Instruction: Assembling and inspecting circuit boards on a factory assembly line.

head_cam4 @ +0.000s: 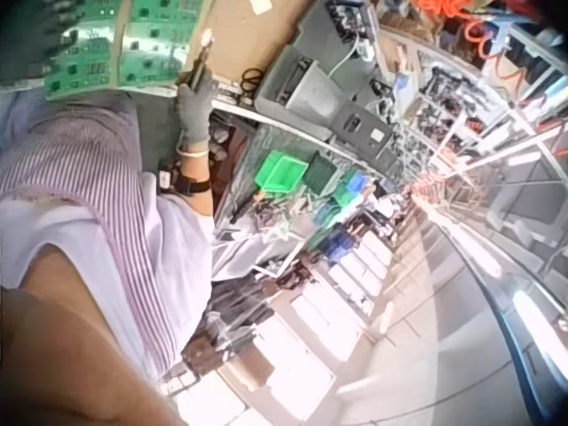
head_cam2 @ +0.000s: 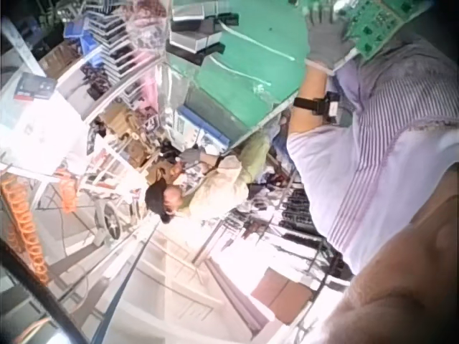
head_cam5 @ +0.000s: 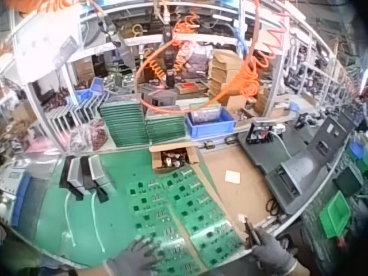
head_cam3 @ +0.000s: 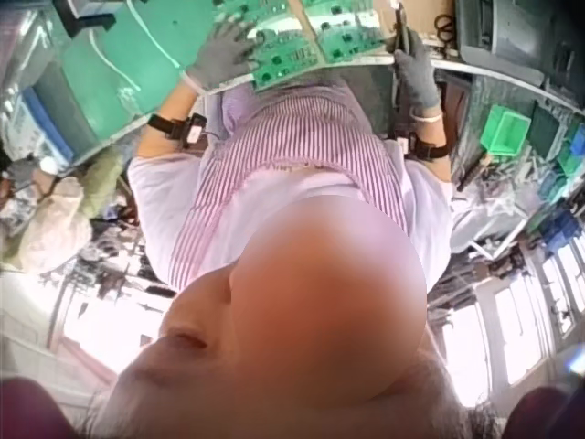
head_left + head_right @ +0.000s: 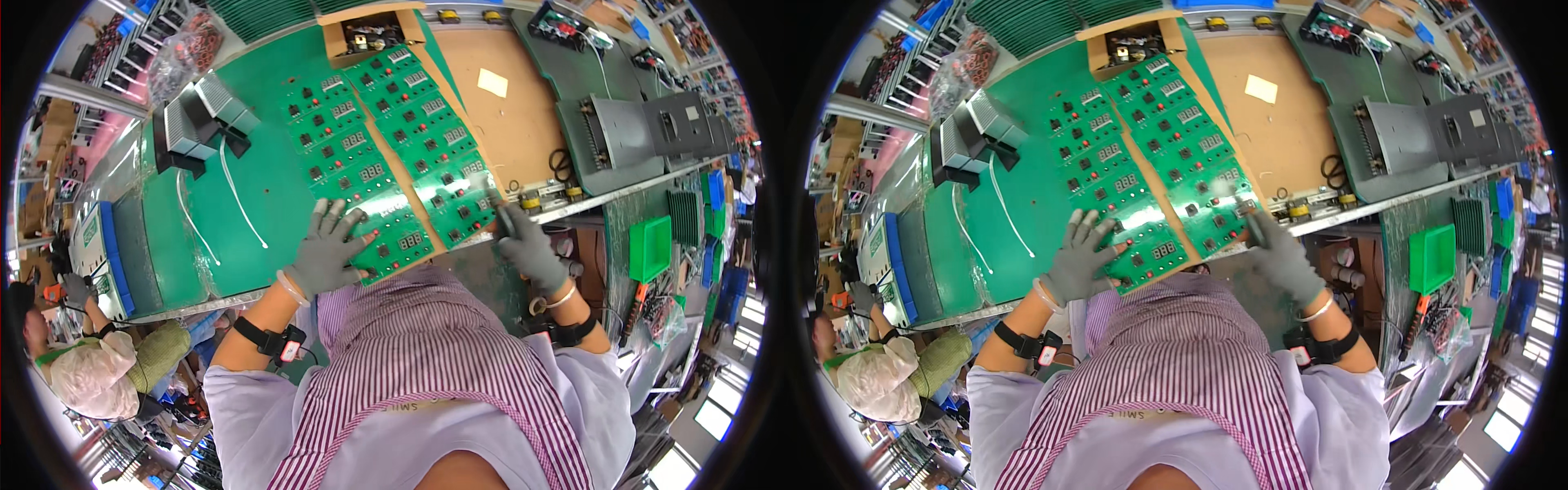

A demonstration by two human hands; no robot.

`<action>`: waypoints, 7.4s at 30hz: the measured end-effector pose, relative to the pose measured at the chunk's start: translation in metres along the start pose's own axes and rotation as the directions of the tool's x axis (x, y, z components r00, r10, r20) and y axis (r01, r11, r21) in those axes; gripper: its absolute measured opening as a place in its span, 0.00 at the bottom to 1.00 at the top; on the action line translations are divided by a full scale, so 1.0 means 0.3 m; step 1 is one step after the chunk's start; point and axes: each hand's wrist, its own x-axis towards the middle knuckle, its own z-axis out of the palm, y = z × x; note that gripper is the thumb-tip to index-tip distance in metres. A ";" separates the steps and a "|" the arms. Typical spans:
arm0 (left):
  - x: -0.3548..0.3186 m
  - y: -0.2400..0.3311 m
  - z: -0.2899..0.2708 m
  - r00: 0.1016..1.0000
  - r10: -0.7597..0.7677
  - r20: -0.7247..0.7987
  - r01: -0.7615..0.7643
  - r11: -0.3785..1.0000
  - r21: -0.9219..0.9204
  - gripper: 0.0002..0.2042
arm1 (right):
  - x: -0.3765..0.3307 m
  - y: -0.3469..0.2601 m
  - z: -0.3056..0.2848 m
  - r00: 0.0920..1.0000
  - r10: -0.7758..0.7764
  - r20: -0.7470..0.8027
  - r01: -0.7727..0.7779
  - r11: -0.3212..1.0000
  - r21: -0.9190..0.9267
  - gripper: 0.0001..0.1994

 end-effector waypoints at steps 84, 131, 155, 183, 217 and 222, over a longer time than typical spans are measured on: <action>0.152 -0.296 0.045 0.971 0.227 -0.076 -0.220 0.972 0.086 0.25 | 0.168 -0.503 0.418 0.965 0.232 -0.119 -0.260 0.815 -0.519 0.20; 0.220 -0.450 0.014 0.997 0.078 -0.016 -0.074 0.986 0.149 0.20 | 0.254 -0.704 0.447 0.977 -0.207 -0.048 0.154 0.846 -0.511 0.16; 0.315 -0.620 -0.045 0.994 0.044 -0.102 -0.036 0.996 0.078 0.18 | 0.529 -0.739 0.383 0.974 0.215 -0.075 -0.218 0.782 -0.584 0.19; 0.320 -0.625 -0.024 0.982 0.086 -0.167 -0.073 0.994 0.082 0.16 | 0.700 -0.829 0.374 0.979 0.180 -0.098 -0.202 0.766 -0.610 0.20; 0.333 -0.636 -0.051 0.988 0.129 -0.087 -0.117 0.984 0.134 0.20 | 0.663 -0.843 0.362 0.979 -0.089 -0.184 -0.046 0.782 -0.622 0.16; 0.341 -0.611 -0.100 0.992 0.065 0.109 -0.084 0.980 0.182 0.23 | 0.715 -0.833 0.389 0.978 0.120 -0.169 -0.198 0.782 -0.590 0.19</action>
